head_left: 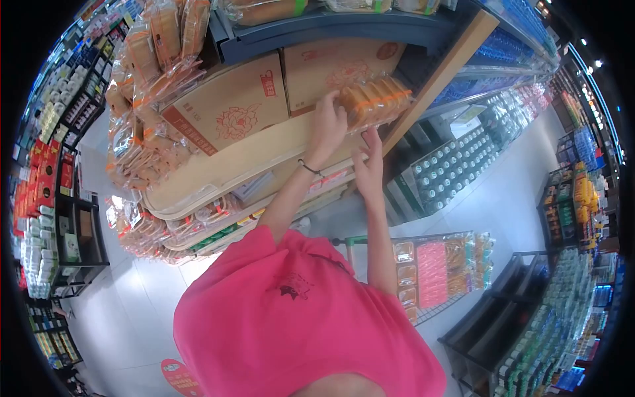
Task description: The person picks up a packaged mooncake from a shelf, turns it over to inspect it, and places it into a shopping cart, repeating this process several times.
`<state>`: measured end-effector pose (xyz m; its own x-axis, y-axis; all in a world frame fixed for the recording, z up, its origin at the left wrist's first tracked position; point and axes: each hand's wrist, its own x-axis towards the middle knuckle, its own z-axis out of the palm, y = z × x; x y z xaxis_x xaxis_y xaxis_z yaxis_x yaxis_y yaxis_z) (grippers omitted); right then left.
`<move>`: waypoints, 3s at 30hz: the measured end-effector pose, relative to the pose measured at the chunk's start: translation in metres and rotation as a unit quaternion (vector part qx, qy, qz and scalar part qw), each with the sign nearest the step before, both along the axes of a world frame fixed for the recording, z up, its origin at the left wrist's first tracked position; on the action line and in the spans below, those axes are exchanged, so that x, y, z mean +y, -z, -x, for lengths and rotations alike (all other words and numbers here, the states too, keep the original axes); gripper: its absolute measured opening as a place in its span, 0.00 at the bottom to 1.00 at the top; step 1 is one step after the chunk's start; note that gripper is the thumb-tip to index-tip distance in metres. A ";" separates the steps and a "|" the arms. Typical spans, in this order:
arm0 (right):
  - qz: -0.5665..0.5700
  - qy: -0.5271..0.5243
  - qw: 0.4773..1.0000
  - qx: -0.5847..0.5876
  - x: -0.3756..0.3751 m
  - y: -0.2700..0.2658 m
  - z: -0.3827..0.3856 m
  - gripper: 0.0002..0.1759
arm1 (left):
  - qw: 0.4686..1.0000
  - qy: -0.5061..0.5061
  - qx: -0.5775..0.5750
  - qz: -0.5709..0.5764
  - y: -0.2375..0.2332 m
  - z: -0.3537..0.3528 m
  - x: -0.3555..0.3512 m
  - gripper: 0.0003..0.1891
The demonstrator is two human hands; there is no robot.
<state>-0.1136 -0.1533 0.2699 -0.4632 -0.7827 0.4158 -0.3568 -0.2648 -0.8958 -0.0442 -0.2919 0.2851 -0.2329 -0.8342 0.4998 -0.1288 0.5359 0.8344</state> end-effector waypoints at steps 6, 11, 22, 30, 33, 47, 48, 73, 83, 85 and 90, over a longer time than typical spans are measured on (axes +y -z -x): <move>-0.017 0.008 1.000 0.018 -0.012 0.008 -0.002 0.43 | 0.998 -0.014 -0.036 0.045 0.010 0.004 -0.008 0.19; -0.043 -0.007 0.999 0.018 -0.007 0.011 -0.012 0.46 | 0.990 -0.042 -0.130 0.040 0.018 -0.009 0.000 0.18; -0.036 0.007 0.999 0.005 -0.014 0.018 -0.020 0.49 | 0.998 0.002 -0.065 -0.002 0.017 0.006 -0.014 0.20; -0.020 0.030 0.998 -0.046 0.004 0.017 -0.021 0.45 | 0.994 -0.012 -0.105 0.020 0.016 -0.030 0.013 0.18; 0.018 -0.010 0.991 -0.132 0.021 0.001 -0.026 0.45 | 0.987 0.102 0.017 -0.123 0.021 -0.048 0.030 0.16; 0.130 -0.086 0.954 -0.258 0.119 -0.084 -0.039 0.41 | 0.924 0.290 0.206 -0.138 -0.087 -0.108 0.146 0.28; 0.129 -0.087 0.955 -0.253 0.124 -0.084 -0.038 0.41 | 0.921 0.297 0.213 -0.134 -0.087 -0.106 0.150 0.29; 0.158 -0.064 0.966 -0.193 0.167 -0.086 -0.043 0.41 | 0.882 0.363 0.267 -0.140 -0.095 -0.109 0.187 0.34; 0.143 -0.011 0.970 -0.196 0.198 -0.078 -0.033 0.41 | 0.902 0.352 0.207 -0.140 -0.087 -0.091 0.211 0.34; 0.137 -0.001 0.971 -0.194 0.209 -0.070 -0.027 0.41 | 0.910 0.343 0.182 -0.145 -0.085 -0.083 0.220 0.33; 0.129 0.070 0.976 -0.164 0.246 -0.046 -0.017 0.41 | 0.899 0.362 0.136 -0.205 -0.070 -0.056 0.244 0.27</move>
